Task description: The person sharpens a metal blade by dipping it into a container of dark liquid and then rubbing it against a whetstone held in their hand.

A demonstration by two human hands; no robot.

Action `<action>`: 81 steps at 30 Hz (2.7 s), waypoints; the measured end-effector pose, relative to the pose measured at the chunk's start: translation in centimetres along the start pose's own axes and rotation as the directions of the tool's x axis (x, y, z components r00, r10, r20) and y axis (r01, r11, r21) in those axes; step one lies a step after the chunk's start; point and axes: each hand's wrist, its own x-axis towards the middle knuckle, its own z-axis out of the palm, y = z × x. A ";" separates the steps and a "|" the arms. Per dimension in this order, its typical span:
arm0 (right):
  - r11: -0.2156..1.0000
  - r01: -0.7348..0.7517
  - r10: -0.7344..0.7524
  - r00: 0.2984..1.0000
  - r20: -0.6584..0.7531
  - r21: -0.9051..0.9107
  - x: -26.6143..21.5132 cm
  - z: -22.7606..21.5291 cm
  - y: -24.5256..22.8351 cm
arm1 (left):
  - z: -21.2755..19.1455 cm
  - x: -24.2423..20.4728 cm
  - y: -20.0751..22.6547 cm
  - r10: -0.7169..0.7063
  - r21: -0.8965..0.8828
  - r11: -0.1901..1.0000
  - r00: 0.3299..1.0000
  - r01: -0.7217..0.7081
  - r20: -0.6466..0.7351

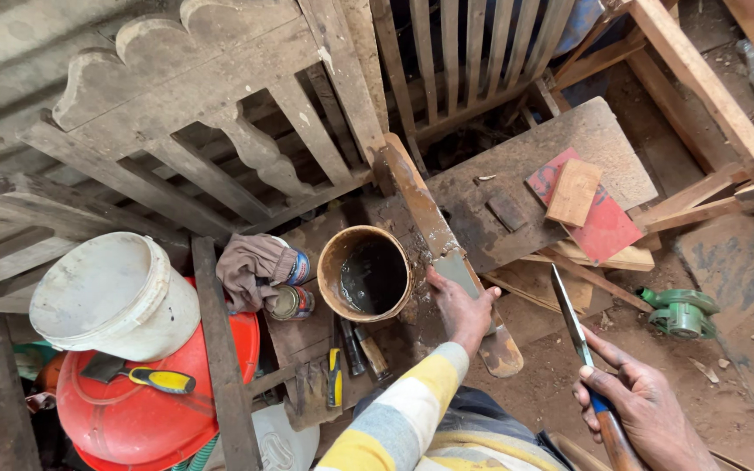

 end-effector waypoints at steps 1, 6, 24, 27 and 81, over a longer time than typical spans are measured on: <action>1.000 -0.003 0.003 1.000 -0.009 -0.012 0.0 0.0 0.0 | 0.4 0.3 -0.2 -0.005 0.009 1.000 1.000 0.005 0.015; 1.000 0.020 -0.019 0.999 0.029 -0.024 0.3 0.3 -0.1 | 1.6 1.1 -1.9 0.069 0.062 0.995 0.997 -0.072 0.047; 0.920 -0.169 0.045 0.941 0.335 0.354 1.8 -1.2 2.9 | 1.7 1.0 -1.1 0.034 0.090 0.995 0.999 -0.034 0.008; 0.918 -0.194 0.094 0.954 0.285 0.347 1.7 -1.6 4.0 | 1.4 0.6 -0.9 0.044 0.054 0.998 0.999 -0.045 0.013; 0.753 -0.323 -0.017 0.861 0.508 0.573 3.0 1.0 4.3 | -9.4 3.5 -9.7 0.443 0.342 0.802 0.872 -0.490 0.208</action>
